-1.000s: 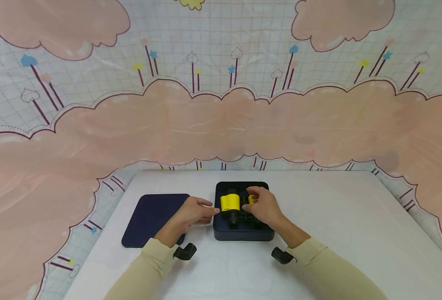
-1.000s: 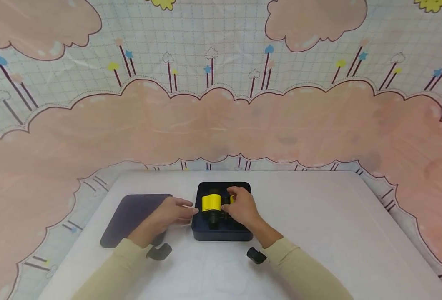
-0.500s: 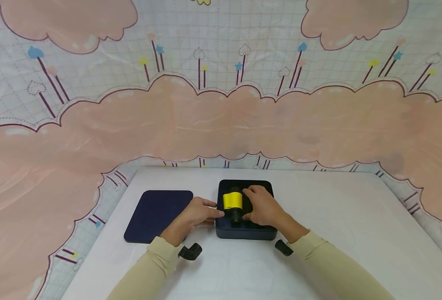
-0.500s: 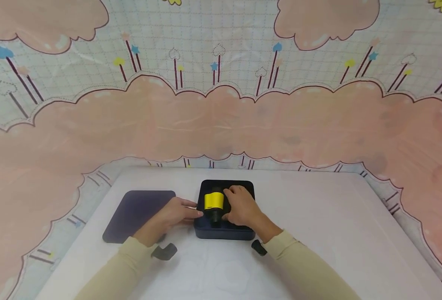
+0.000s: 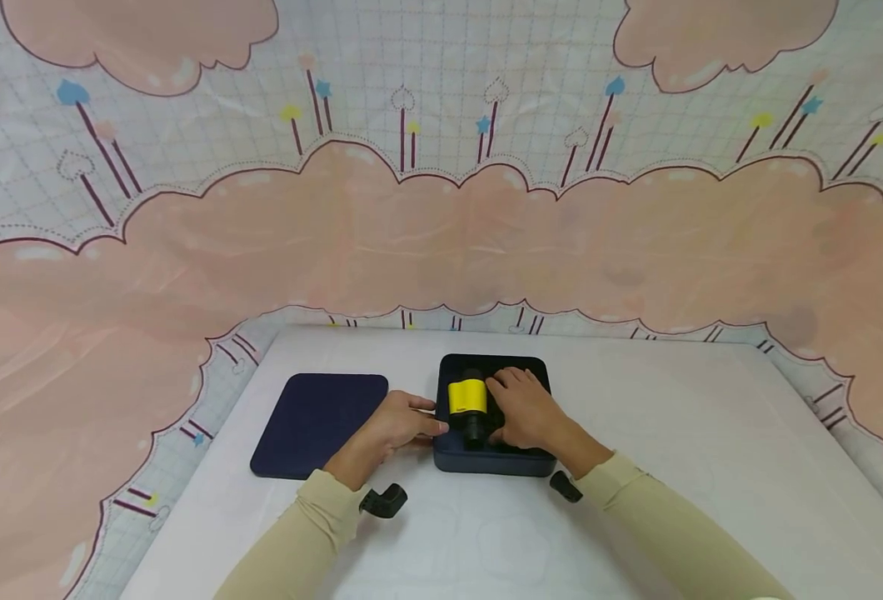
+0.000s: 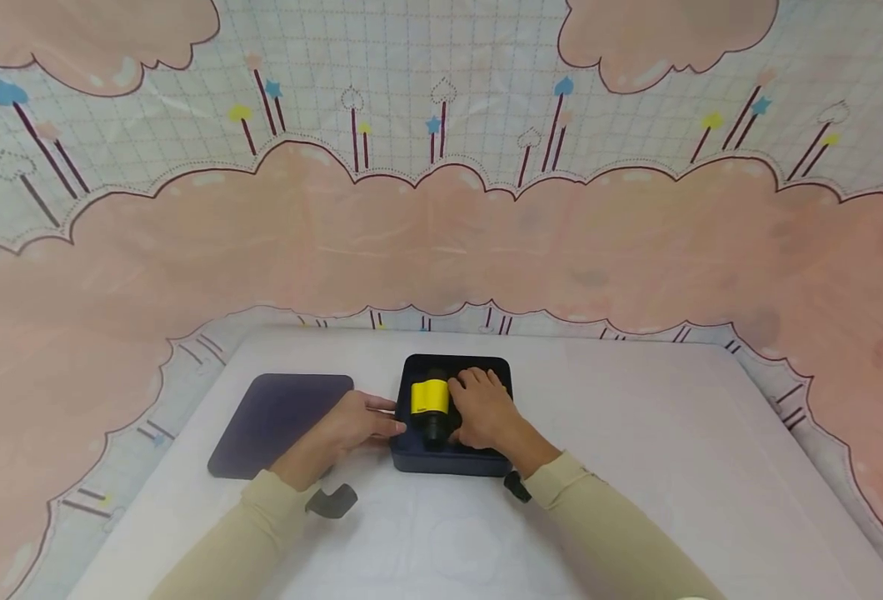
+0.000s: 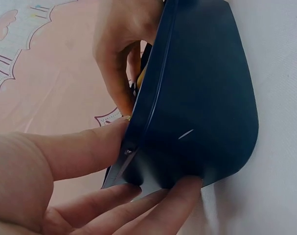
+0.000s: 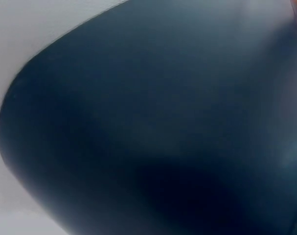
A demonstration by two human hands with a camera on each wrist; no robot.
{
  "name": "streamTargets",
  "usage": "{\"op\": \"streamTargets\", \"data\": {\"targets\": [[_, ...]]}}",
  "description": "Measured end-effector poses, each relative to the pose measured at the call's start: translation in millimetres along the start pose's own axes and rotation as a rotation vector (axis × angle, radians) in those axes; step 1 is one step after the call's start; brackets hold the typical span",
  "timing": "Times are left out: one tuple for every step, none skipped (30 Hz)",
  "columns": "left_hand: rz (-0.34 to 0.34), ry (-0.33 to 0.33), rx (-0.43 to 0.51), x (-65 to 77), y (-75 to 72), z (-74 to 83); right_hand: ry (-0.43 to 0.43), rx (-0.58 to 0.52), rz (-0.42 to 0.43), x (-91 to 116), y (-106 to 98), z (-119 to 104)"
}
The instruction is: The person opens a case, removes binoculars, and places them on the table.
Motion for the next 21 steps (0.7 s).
{"op": "streamTargets", "data": {"targets": [[0.0,0.002,0.001,-0.3,0.0,0.3,0.0,0.009,-0.003,-0.4,0.2,0.0],[0.0,0.001,0.004,-0.5,0.0,0.4,-0.002,0.015,-0.005,-0.4,0.2,-0.2],[0.001,0.0,0.007,-0.3,-0.1,0.7,-0.004,0.022,-0.005,-0.5,0.1,-0.4],[0.001,-0.001,0.01,-0.1,0.0,1.0,-0.004,0.024,-0.006,-0.6,0.1,-0.5],[0.002,-0.002,0.012,-0.1,0.0,1.1,-0.005,0.027,-0.007,-0.8,0.1,-0.6],[0.003,-0.004,0.013,-0.1,0.0,1.1,-0.006,0.029,-0.007,-1.1,0.1,-0.7],[0.004,-0.005,0.014,0.0,-0.1,1.1,-0.008,0.031,-0.007,-1.3,0.0,-0.8],[0.006,-0.007,0.015,0.0,-0.2,1.0,-0.01,0.033,-0.006,-1.4,-0.1,-0.8],[0.008,-0.008,0.016,0.2,-0.3,1.0,-0.011,0.035,-0.006,-1.7,0.1,-0.7],[0.009,-0.009,0.017,0.2,-0.5,0.8,-0.012,0.037,-0.006,-2.0,0.2,-0.6],[0.011,-0.01,0.018,0.2,-0.7,0.5,-0.013,0.037,-0.005,-2.2,0.2,-0.5],[0.011,-0.012,0.019,0.4,-0.8,0.3,-0.015,0.036,-0.005,-2.2,0.1,-0.4],[0.012,-0.013,0.02,0.7,-1.1,0.2,-0.014,0.038,-0.009,-2.4,0.3,-0.3],[0.01,-0.013,0.022,0.8,-1.1,-0.1,-0.014,0.036,-0.01,-2.6,0.3,0.0],[0.009,-0.013,0.024,1.1,-1.2,-0.1,-0.014,0.034,-0.011,-2.7,0.2,0.0],[0.009,-0.012,0.026,1.2,-1.3,-0.3,-0.015,0.03,-0.011,-2.8,0.0,0.0],[0.008,-0.01,0.028,1.4,-1.2,-0.3,-0.015,0.025,-0.01,-2.9,-0.5,0.1],[0.006,-0.009,0.028,1.5,-1.2,-0.5,-0.013,0.027,-0.013,-3.2,-0.5,0.2],[0.005,-0.007,0.028,1.5,-1.2,-0.7,-0.013,0.029,-0.012,-3.4,-0.6,0.4],[0.005,-0.007,0.028,1.4,-1.1,-0.9,-0.012,0.032,-0.013,-3.6,-0.5,0.5],[0.005,-0.006,0.026,1.5,-1.2,-1.2,-0.013,0.034,-0.014,-3.6,-0.5,0.3]]}}
Point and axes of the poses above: each hand's wrist, its own x-axis away from the middle knuckle, its own y-axis out of the palm, z = x × y, the point moved 7 cm from there along -x, towards the middle knuckle, and after that the axes turned 4 degrees about -z, right-handed, at the moved point
